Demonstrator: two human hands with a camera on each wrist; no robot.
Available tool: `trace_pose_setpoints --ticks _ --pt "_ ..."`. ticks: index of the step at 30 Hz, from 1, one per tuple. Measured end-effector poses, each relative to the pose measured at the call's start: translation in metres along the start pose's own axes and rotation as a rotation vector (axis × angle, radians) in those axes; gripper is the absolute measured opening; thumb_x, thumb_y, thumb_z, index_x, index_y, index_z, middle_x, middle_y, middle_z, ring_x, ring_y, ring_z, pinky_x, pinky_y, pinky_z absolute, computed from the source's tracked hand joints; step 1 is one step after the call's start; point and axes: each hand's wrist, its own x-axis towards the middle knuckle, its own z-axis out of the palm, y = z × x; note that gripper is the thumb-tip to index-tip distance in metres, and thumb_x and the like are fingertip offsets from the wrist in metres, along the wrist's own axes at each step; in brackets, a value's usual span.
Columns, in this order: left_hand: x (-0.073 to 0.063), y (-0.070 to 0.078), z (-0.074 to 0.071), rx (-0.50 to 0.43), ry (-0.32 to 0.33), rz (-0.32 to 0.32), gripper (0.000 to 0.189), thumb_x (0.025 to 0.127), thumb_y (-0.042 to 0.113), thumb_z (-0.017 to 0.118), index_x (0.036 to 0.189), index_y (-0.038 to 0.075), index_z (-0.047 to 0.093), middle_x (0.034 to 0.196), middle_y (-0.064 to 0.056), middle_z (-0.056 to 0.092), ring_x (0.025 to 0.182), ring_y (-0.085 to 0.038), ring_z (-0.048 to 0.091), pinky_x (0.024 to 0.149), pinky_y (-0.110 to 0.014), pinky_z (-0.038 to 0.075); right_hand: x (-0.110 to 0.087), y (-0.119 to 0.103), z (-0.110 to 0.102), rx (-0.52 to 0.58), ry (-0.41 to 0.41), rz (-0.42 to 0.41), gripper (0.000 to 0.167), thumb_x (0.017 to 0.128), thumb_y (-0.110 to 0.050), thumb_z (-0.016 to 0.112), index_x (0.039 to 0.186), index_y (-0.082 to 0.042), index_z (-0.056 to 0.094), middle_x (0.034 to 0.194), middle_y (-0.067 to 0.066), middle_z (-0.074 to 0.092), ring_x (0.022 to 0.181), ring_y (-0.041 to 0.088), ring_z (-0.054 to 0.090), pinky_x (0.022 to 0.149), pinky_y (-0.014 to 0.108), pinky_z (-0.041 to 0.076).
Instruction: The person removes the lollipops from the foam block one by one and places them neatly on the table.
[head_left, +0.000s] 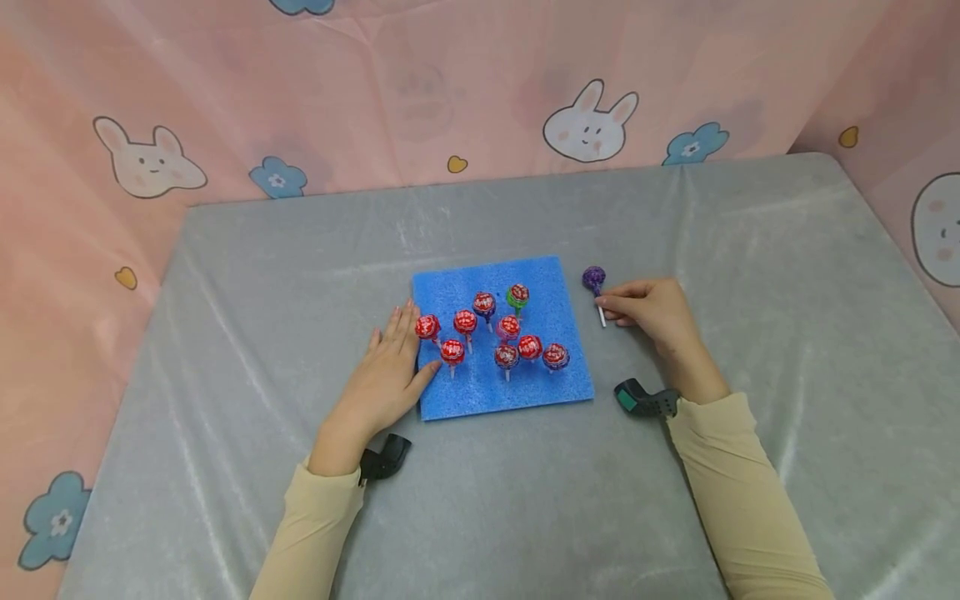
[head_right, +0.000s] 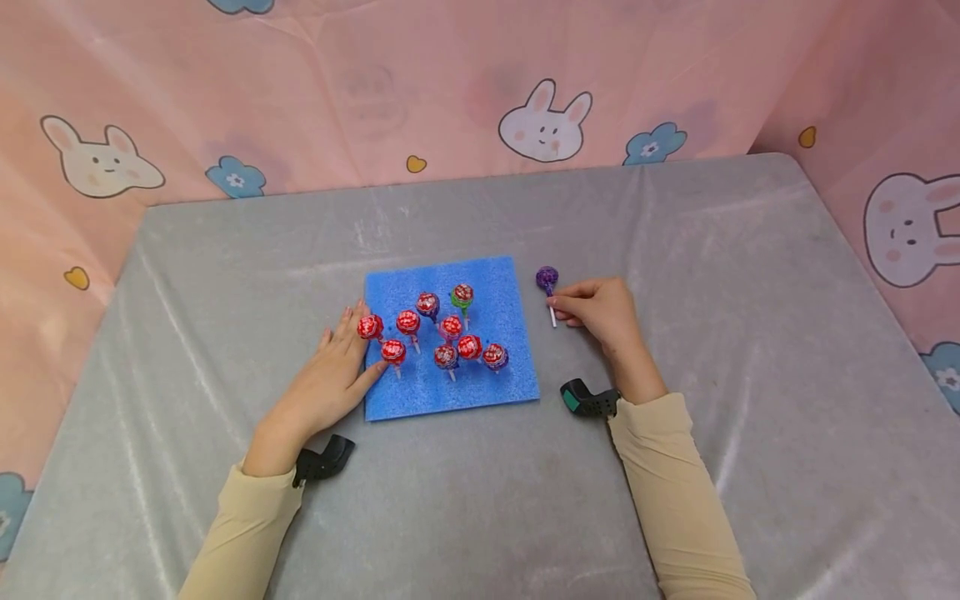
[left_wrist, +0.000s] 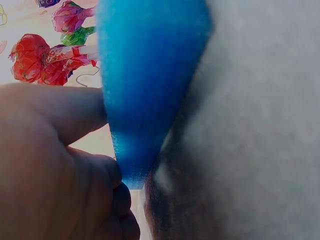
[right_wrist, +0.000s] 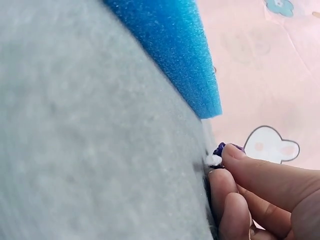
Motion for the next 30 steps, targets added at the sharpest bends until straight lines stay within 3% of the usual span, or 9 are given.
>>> trace_pose_setpoints --ticks 15,30 --pt "0.0004 0.0001 0.0002 0.008 -0.006 -0.003 0.072 0.100 0.039 0.040 0.149 -0.003 0.007 0.157 -0.014 -0.001 0.144 -0.027 -0.003 0.113 -0.049 0.005 -0.0021 -0.0009 -0.0004 -0.036 0.043 0.009 0.029 0.083 -0.006 0.071 0.098 0.018 0.064 0.063 -0.015 0.062 0.056 -0.002 0.059 0.054 0.018 0.052" --pt "0.0001 -0.0004 0.0000 0.004 -0.004 0.000 0.072 0.100 0.039 0.039 0.149 -0.002 0.006 0.157 -0.014 -0.001 0.143 -0.026 -0.003 0.113 -0.049 0.005 -0.0006 -0.0002 -0.0036 0.088 0.039 0.013 0.024 0.083 -0.006 0.072 0.094 0.014 0.066 0.065 -0.014 0.065 0.061 -0.001 0.063 0.056 0.018 0.053"
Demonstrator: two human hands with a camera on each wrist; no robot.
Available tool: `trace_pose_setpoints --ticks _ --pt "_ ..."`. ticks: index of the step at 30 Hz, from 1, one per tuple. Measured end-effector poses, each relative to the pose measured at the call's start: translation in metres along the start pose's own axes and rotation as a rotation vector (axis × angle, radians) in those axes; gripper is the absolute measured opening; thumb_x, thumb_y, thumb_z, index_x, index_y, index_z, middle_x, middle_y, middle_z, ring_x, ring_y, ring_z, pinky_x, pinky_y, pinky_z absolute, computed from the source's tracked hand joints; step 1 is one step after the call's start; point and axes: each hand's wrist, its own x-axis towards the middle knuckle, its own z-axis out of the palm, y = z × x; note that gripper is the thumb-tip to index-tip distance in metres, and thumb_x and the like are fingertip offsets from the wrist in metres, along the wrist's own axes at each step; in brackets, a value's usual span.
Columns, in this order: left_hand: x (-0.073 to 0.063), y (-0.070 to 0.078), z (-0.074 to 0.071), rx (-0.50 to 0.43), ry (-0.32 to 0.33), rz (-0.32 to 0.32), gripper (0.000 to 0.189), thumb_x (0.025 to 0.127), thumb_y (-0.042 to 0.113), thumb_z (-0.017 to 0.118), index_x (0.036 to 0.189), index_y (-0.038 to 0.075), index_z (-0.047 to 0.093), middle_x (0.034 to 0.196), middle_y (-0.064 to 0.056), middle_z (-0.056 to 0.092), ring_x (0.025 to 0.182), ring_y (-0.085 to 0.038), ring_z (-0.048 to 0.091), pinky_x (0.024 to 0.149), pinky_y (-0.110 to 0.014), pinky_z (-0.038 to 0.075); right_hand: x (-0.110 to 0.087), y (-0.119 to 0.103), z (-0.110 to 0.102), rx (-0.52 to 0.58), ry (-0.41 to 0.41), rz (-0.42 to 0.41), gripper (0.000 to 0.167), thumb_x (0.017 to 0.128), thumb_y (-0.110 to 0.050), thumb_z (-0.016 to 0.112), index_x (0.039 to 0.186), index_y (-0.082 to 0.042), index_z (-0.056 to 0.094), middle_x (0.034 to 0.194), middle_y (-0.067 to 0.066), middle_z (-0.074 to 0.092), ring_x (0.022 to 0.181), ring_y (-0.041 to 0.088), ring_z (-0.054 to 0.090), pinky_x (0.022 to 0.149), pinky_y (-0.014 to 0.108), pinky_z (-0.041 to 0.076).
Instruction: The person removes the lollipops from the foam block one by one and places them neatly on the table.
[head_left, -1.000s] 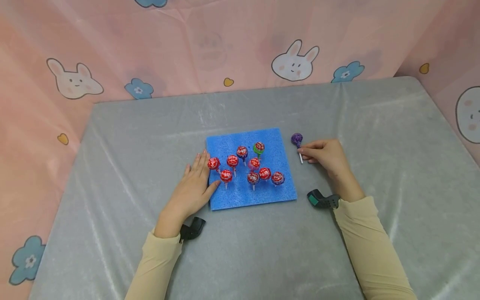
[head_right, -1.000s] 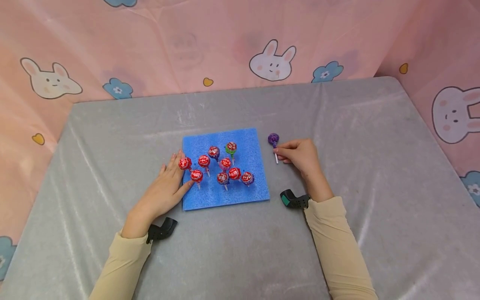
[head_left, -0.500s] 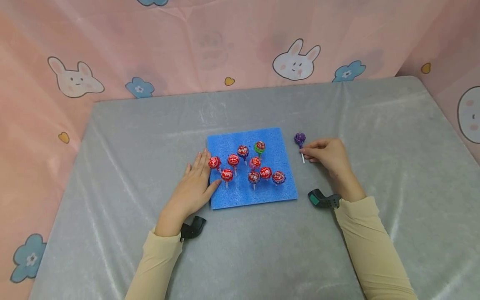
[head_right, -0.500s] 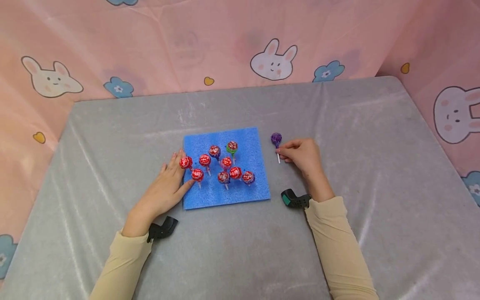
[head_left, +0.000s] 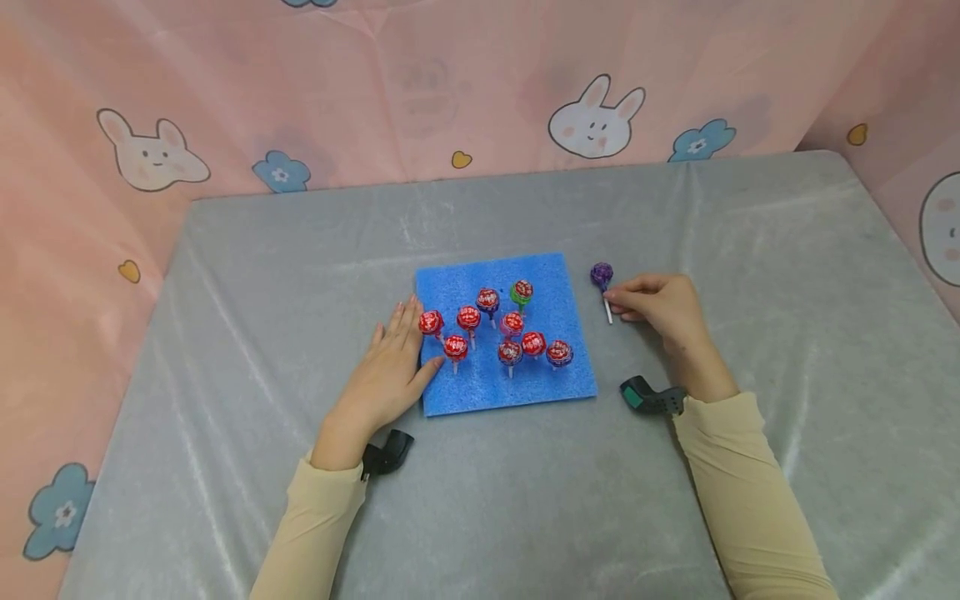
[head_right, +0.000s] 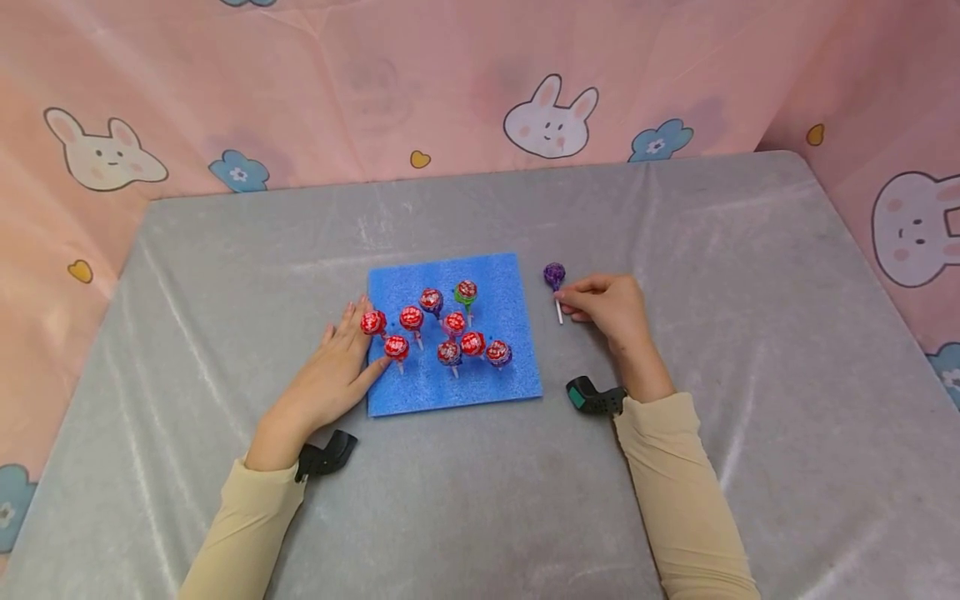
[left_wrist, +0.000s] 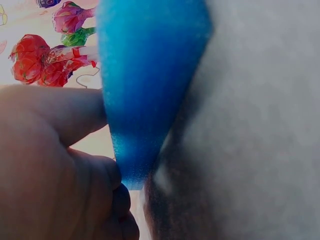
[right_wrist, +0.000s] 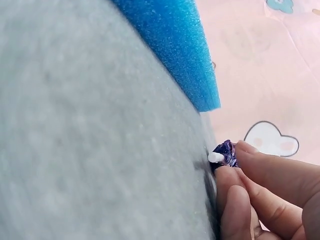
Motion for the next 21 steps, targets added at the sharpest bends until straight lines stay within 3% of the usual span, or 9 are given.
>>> trace_pose_setpoints --ticks 5,13,18,21 --pt "0.0003 0.0006 -0.0005 0.001 -0.004 -0.007 0.073 0.100 0.039 0.040 0.149 -0.003 0.006 0.157 -0.014 -0.001 0.143 -0.027 -0.004 0.114 -0.048 0.004 -0.0013 -0.0012 -0.0009 0.015 0.009 -0.013 0.020 0.083 -0.007 0.072 0.089 0.011 0.067 0.065 -0.011 0.065 0.059 0.001 0.062 0.055 0.018 0.053" --pt "0.0002 0.0009 -0.0009 0.005 -0.011 -0.016 0.073 0.100 0.039 0.040 0.149 -0.002 0.006 0.157 -0.014 -0.001 0.143 -0.027 -0.004 0.114 -0.048 0.004 -0.0030 -0.0045 -0.0008 0.104 0.012 -0.025 0.005 0.081 -0.005 0.073 0.077 -0.005 0.071 0.068 -0.008 0.067 0.060 0.004 0.064 0.056 0.019 0.053" --pt "0.0006 0.0007 -0.0006 0.009 -0.010 -0.016 0.073 0.100 0.040 0.040 0.149 -0.001 0.005 0.157 -0.013 -0.002 0.143 -0.027 -0.003 0.114 -0.048 0.004 -0.0039 -0.0070 0.0010 0.139 -0.003 -0.032 0.004 0.081 -0.005 0.073 0.078 -0.007 0.071 0.071 -0.005 0.068 0.062 0.006 0.065 0.058 0.019 0.054" --pt "0.0006 0.0008 -0.0007 0.011 -0.016 -0.019 0.073 0.100 0.040 0.040 0.149 -0.001 0.005 0.157 -0.013 -0.002 0.143 -0.026 -0.004 0.114 -0.048 0.003 -0.0055 -0.0095 0.0027 0.107 -0.027 -0.043 0.005 0.083 -0.007 0.072 0.084 -0.002 0.071 0.075 -0.005 0.069 0.066 0.006 0.066 0.061 0.020 0.054"
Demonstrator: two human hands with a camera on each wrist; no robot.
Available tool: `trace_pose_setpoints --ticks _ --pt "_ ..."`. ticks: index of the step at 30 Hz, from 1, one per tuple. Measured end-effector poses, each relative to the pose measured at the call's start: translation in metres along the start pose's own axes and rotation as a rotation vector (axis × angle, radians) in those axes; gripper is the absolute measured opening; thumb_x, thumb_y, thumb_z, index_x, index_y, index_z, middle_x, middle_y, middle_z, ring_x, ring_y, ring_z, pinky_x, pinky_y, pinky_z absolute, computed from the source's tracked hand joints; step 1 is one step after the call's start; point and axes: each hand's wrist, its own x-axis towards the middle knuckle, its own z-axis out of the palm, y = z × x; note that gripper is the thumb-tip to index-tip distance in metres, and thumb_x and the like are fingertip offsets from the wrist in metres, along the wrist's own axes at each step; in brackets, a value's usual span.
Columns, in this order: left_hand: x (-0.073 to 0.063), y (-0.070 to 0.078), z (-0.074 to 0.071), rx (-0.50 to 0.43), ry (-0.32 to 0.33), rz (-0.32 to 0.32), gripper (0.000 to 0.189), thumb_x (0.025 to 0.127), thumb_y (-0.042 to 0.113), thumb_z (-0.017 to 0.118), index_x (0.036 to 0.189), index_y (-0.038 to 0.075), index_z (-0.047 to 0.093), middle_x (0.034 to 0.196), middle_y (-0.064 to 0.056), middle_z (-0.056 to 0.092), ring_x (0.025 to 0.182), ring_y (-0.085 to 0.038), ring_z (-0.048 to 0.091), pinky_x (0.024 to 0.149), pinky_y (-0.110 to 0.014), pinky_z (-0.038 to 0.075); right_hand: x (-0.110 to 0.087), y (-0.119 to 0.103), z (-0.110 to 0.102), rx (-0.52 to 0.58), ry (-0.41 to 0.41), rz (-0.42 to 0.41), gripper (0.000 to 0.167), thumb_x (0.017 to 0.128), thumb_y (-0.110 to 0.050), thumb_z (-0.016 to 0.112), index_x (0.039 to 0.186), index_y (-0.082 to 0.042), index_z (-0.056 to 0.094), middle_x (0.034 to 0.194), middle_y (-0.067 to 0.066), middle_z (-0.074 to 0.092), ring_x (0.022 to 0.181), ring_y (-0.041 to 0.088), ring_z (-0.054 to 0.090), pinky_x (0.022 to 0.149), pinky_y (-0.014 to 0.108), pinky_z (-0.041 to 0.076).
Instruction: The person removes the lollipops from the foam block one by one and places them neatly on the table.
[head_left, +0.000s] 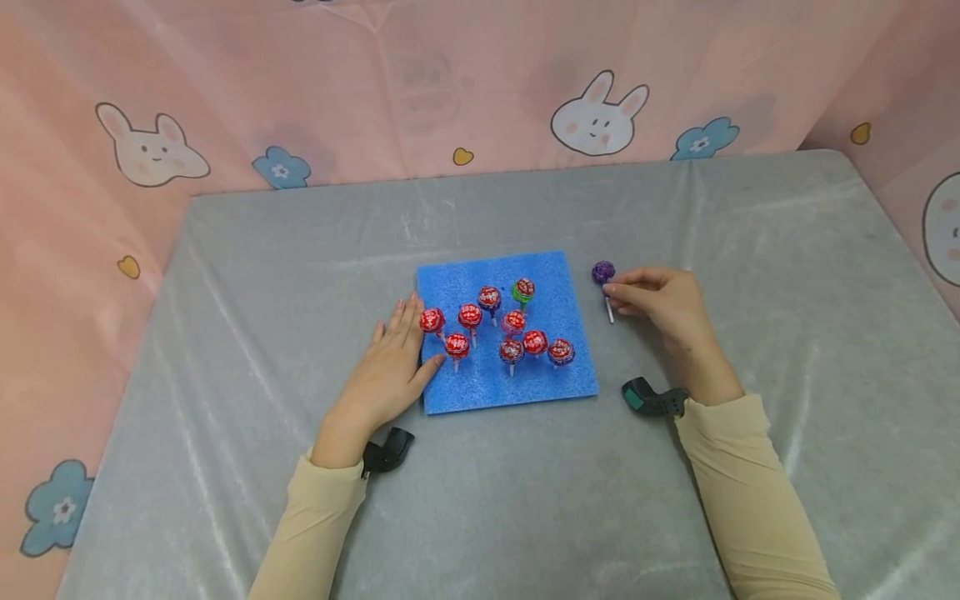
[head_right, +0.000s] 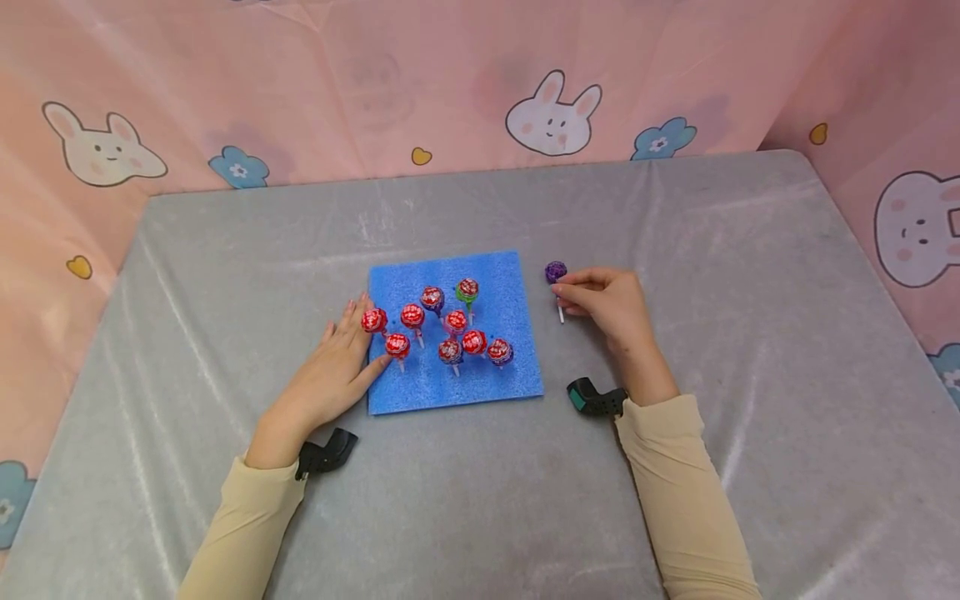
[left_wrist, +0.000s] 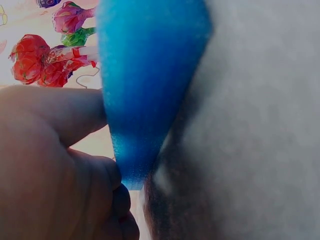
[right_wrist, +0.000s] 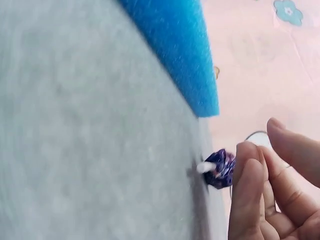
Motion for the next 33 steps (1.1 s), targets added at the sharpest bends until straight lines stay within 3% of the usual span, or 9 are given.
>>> trace_pose_setpoints --ticks 6,10,13,18,22,33 --pt "0.004 0.001 -0.004 0.014 0.014 0.009 0.073 0.100 0.040 0.040 0.149 -0.002 0.006 0.157 -0.014 -0.001 0.143 -0.027 -0.002 0.113 -0.048 0.005 -0.001 -0.013 0.005 -0.124 -0.050 -0.065 0.027 0.084 -0.016 0.072 0.099 0.007 0.067 0.078 -0.010 0.068 0.070 0.009 0.065 0.063 0.021 0.053" --pt "0.005 0.004 -0.005 0.022 0.031 0.024 0.073 0.099 0.040 0.041 0.148 -0.004 0.009 0.156 -0.015 0.002 0.143 -0.029 0.001 0.113 -0.050 0.008 -0.004 -0.021 0.012 -0.219 -0.107 -0.096 0.032 0.086 -0.021 0.071 0.104 0.005 0.067 0.080 -0.010 0.069 0.072 0.010 0.065 0.057 0.022 0.047" --pt "0.001 0.003 -0.003 0.016 0.027 0.020 0.074 0.099 0.040 0.043 0.148 -0.004 0.010 0.156 -0.016 0.002 0.143 -0.030 0.002 0.112 -0.052 0.009 -0.006 -0.024 0.021 -0.264 -0.155 -0.101 0.032 0.086 -0.022 0.070 0.105 0.004 0.068 0.085 -0.002 0.071 0.075 0.010 0.066 0.058 0.021 0.047" --pt "-0.003 0.002 -0.001 0.000 0.032 0.018 0.074 0.099 0.040 0.043 0.148 -0.004 0.009 0.156 -0.016 0.002 0.143 -0.031 0.002 0.112 -0.052 0.010 -0.005 -0.034 0.035 -0.225 -0.194 -0.102 0.030 0.086 -0.016 0.071 0.105 0.007 0.067 0.097 0.016 0.070 0.082 0.011 0.068 0.074 0.021 0.053" --pt "-0.005 0.003 0.002 -0.007 0.029 0.014 0.073 0.099 0.040 0.041 0.149 -0.003 0.008 0.156 -0.015 0.002 0.143 -0.029 0.002 0.112 -0.051 0.010 -0.006 -0.036 0.044 -0.177 -0.217 -0.125 0.029 0.086 -0.012 0.070 0.106 0.009 0.066 0.100 0.018 0.069 0.084 0.006 0.066 0.078 0.019 0.051" --pt "-0.004 0.001 0.003 -0.016 0.034 0.017 0.073 0.100 0.038 0.042 0.148 -0.004 0.008 0.156 -0.016 0.001 0.143 -0.030 0.002 0.113 -0.050 0.008 -0.005 -0.033 0.058 -0.079 -0.259 -0.177 0.028 0.084 -0.002 0.069 0.109 0.009 0.065 0.104 0.020 0.067 0.085 0.006 0.066 0.080 0.020 0.051"
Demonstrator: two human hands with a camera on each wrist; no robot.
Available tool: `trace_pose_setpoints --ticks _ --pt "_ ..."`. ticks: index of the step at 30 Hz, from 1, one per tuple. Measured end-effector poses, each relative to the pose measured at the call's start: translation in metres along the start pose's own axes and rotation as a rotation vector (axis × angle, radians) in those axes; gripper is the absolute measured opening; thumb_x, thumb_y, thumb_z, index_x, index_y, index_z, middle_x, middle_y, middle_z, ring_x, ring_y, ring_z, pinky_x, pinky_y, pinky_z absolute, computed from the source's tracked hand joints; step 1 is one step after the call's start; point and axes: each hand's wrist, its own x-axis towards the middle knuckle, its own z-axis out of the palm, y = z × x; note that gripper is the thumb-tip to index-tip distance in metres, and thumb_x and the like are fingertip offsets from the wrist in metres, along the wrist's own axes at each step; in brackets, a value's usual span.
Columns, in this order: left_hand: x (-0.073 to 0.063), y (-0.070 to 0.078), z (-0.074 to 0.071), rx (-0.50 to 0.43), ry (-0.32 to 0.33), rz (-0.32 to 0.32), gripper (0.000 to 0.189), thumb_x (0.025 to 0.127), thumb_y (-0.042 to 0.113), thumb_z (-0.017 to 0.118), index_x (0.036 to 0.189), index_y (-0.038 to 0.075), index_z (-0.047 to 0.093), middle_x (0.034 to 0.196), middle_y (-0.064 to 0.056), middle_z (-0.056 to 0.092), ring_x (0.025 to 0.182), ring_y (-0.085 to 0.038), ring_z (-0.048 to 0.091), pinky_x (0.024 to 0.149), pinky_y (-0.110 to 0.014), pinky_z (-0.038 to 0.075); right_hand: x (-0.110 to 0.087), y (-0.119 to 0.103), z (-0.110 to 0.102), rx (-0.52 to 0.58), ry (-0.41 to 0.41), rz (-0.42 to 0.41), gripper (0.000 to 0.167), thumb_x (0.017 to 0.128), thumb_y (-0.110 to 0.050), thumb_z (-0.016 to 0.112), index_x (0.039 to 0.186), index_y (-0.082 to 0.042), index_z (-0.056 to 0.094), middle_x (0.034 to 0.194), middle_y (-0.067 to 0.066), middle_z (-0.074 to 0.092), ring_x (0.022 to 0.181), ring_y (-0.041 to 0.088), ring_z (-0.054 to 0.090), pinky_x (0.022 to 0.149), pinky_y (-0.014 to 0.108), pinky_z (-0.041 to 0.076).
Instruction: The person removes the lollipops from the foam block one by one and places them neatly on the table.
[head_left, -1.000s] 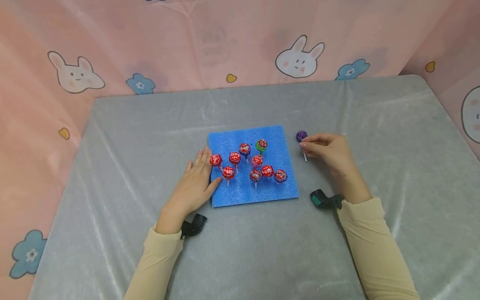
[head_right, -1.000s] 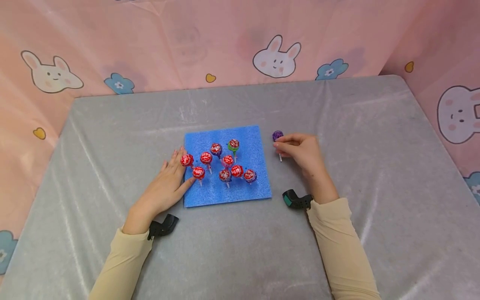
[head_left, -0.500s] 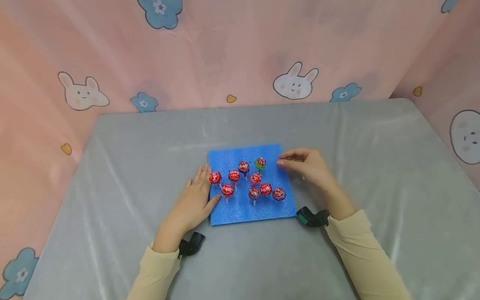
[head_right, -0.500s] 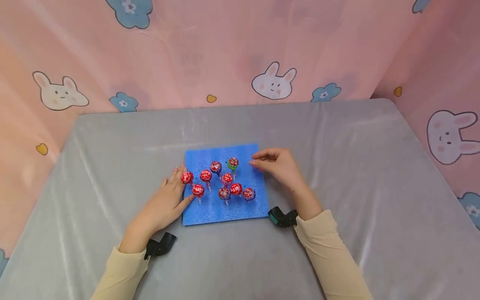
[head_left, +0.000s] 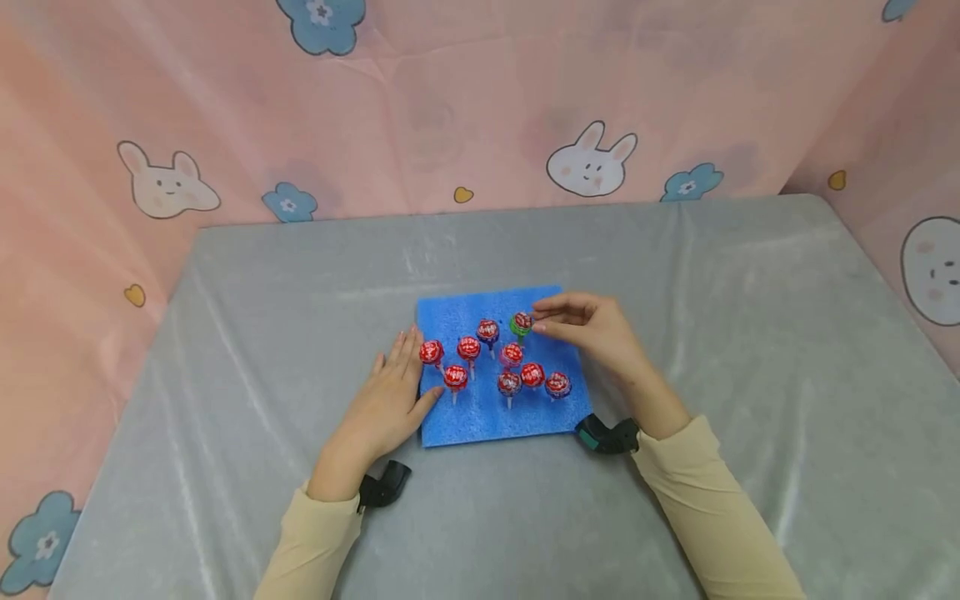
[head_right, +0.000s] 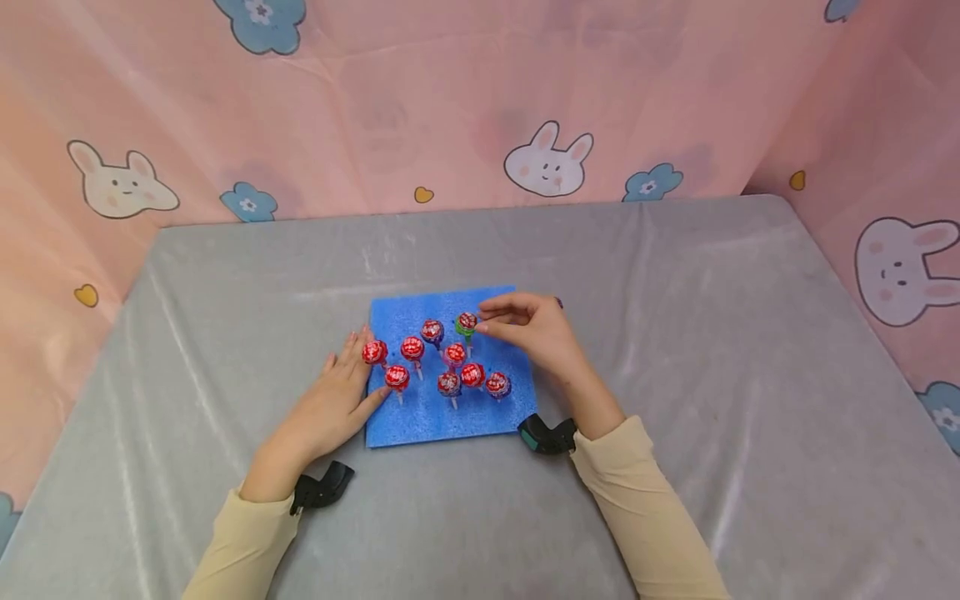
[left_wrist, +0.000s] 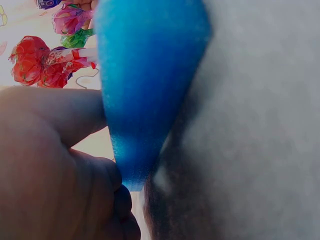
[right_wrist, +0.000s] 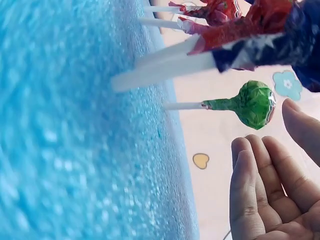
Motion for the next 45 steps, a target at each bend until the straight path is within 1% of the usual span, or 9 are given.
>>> trace_pose_setpoints --ticks 5,8,15,20,27,33,41,45 --pt "-0.001 -0.001 0.000 0.007 -0.010 -0.005 0.073 0.100 0.039 0.042 0.148 -0.004 0.007 0.156 -0.015 0.001 0.143 -0.029 0.001 0.113 -0.050 0.008 -0.001 0.000 0.004 0.029 -0.025 -0.018 0.029 0.084 0.002 0.068 0.110 0.011 0.063 0.105 0.024 0.066 0.085 0.007 0.067 0.080 0.021 0.052" --pt "0.000 -0.001 0.000 0.003 -0.009 -0.007 0.074 0.100 0.039 0.042 0.148 -0.003 0.007 0.156 -0.015 0.001 0.143 -0.029 0.001 0.113 -0.050 0.008 0.000 0.002 0.006 0.038 -0.031 -0.017 0.029 0.084 0.002 0.068 0.111 0.011 0.063 0.105 0.024 0.066 0.086 0.008 0.067 0.080 0.022 0.052" --pt "0.001 0.000 0.001 -0.006 -0.004 -0.006 0.073 0.100 0.038 0.041 0.149 -0.003 0.007 0.156 -0.015 0.001 0.143 -0.028 0.001 0.113 -0.050 0.008 0.000 0.004 0.010 0.016 -0.048 -0.005 0.030 0.084 -0.001 0.069 0.112 0.008 0.063 0.105 0.020 0.067 0.087 0.009 0.066 0.077 0.025 0.053" --pt "0.001 0.001 0.001 -0.007 0.009 0.005 0.072 0.100 0.037 0.042 0.148 -0.005 0.009 0.156 -0.017 0.003 0.143 -0.030 0.003 0.112 -0.051 0.010 0.000 0.005 0.012 0.026 -0.038 -0.003 0.030 0.083 0.000 0.070 0.112 0.008 0.063 0.105 0.020 0.066 0.087 0.010 0.066 0.076 0.026 0.054" --pt "0.001 0.001 0.000 0.003 -0.009 -0.010 0.074 0.099 0.039 0.042 0.149 -0.003 0.007 0.156 -0.015 0.001 0.143 -0.028 0.001 0.113 -0.050 0.008 -0.001 0.005 0.014 0.025 -0.029 -0.013 0.030 0.083 0.001 0.069 0.111 0.009 0.062 0.104 0.021 0.067 0.085 0.008 0.066 0.074 0.026 0.054" --pt "0.000 0.001 -0.001 0.002 -0.005 -0.009 0.074 0.099 0.039 0.043 0.148 -0.004 0.008 0.156 -0.015 0.002 0.143 -0.029 0.002 0.113 -0.051 0.008 -0.002 0.003 0.014 0.029 -0.022 -0.016 0.028 0.083 0.000 0.069 0.110 0.008 0.063 0.103 0.021 0.067 0.084 0.008 0.066 0.073 0.026 0.055" --pt "0.000 0.001 -0.001 0.008 -0.010 -0.009 0.074 0.099 0.039 0.042 0.148 -0.004 0.007 0.156 -0.015 0.001 0.143 -0.029 0.001 0.113 -0.050 0.008 -0.003 0.004 0.013 0.019 -0.012 -0.041 0.028 0.083 0.001 0.069 0.109 0.010 0.063 0.100 0.020 0.068 0.083 0.006 0.067 0.073 0.024 0.054" --pt "-0.001 0.002 -0.001 0.004 -0.014 -0.011 0.074 0.099 0.038 0.042 0.148 -0.004 0.007 0.156 -0.015 0.000 0.143 -0.029 0.000 0.113 -0.050 0.008 -0.003 0.003 0.013 0.032 -0.011 -0.057 0.027 0.083 0.002 0.069 0.108 0.011 0.063 0.100 0.021 0.068 0.083 0.006 0.067 0.074 0.024 0.054"
